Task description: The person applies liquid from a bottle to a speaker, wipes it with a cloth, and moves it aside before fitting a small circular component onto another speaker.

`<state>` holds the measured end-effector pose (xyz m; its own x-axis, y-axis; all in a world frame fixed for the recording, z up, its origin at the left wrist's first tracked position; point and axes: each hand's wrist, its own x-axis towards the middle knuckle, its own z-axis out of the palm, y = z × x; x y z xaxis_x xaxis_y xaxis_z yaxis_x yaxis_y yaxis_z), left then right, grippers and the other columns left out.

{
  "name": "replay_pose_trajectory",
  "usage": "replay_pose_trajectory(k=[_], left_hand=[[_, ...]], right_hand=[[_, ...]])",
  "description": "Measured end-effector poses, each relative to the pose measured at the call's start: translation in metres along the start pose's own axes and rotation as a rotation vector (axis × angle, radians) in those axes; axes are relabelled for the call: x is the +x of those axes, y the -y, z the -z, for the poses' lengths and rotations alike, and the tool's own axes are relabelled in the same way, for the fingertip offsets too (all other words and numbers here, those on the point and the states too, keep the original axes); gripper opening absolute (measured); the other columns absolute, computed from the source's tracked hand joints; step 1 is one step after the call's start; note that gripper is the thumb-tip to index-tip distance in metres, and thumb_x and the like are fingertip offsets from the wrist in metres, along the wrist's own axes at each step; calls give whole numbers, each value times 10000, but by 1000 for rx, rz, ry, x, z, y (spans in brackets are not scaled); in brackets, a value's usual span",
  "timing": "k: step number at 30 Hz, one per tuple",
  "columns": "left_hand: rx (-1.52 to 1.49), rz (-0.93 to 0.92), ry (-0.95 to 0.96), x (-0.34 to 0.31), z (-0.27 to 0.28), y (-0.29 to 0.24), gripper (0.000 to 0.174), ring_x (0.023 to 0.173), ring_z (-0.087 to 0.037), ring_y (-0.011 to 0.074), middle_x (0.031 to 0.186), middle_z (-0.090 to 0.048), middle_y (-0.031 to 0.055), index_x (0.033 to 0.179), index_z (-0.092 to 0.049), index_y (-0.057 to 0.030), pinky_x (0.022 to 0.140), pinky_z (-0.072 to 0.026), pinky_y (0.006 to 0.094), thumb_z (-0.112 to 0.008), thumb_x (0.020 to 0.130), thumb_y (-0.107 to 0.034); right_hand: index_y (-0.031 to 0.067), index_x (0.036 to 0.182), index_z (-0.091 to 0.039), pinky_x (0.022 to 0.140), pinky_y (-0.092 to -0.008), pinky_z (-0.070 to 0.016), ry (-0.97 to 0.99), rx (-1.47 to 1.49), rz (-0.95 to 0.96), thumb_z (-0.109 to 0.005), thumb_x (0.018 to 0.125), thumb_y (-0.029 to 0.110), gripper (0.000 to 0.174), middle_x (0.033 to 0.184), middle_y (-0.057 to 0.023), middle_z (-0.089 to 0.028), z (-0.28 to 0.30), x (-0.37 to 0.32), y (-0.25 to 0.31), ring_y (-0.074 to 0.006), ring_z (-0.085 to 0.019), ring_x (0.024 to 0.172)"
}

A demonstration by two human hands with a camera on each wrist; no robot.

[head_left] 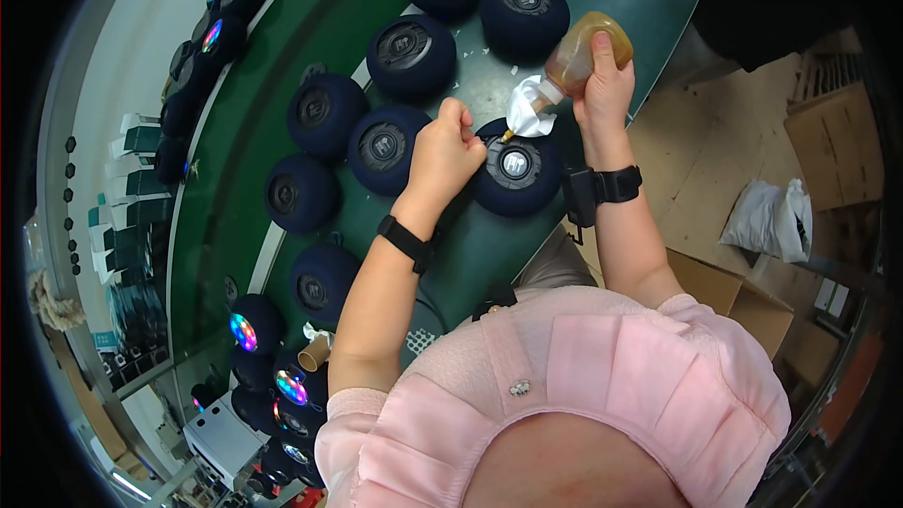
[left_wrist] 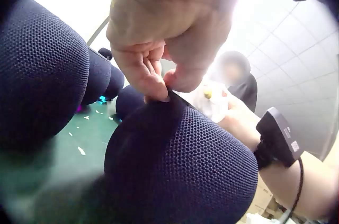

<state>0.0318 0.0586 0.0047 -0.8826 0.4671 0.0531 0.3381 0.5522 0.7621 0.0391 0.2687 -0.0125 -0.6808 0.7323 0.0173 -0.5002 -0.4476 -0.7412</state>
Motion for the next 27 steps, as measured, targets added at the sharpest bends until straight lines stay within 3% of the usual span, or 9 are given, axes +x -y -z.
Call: replay_pose_trajectory(k=[20,22,27], left_hand=[[31,-49,-22,0,-2,2,240,564,-589,195,626,-554,93,837,-425,-32,564,-475,293,-591,672,20],[28,-42,-16,0,-2,0,242,566,-591,201,627,-556,97,840,-426,-32,564,-475,296,-592,671,21],[18,-17,4,0,-1,-2,251,570,-593,211,629,-558,104,852,-426,-32,567,-476,302,-590,670,23]], right_hand=[[-26,1071,-489,779,-269,-492,137,-350,236,-759,748,174,465,982,-81,-609,-30,-10,1,-140,-594,863],[-22,1104,-477,796,-271,-493,223,-439,337,-775,726,153,512,994,-81,-612,-41,-19,10,-139,-596,892],[-12,1130,-465,806,-284,-505,374,-395,387,-794,688,108,563,1003,-87,-613,-55,-23,6,-147,-600,913]])
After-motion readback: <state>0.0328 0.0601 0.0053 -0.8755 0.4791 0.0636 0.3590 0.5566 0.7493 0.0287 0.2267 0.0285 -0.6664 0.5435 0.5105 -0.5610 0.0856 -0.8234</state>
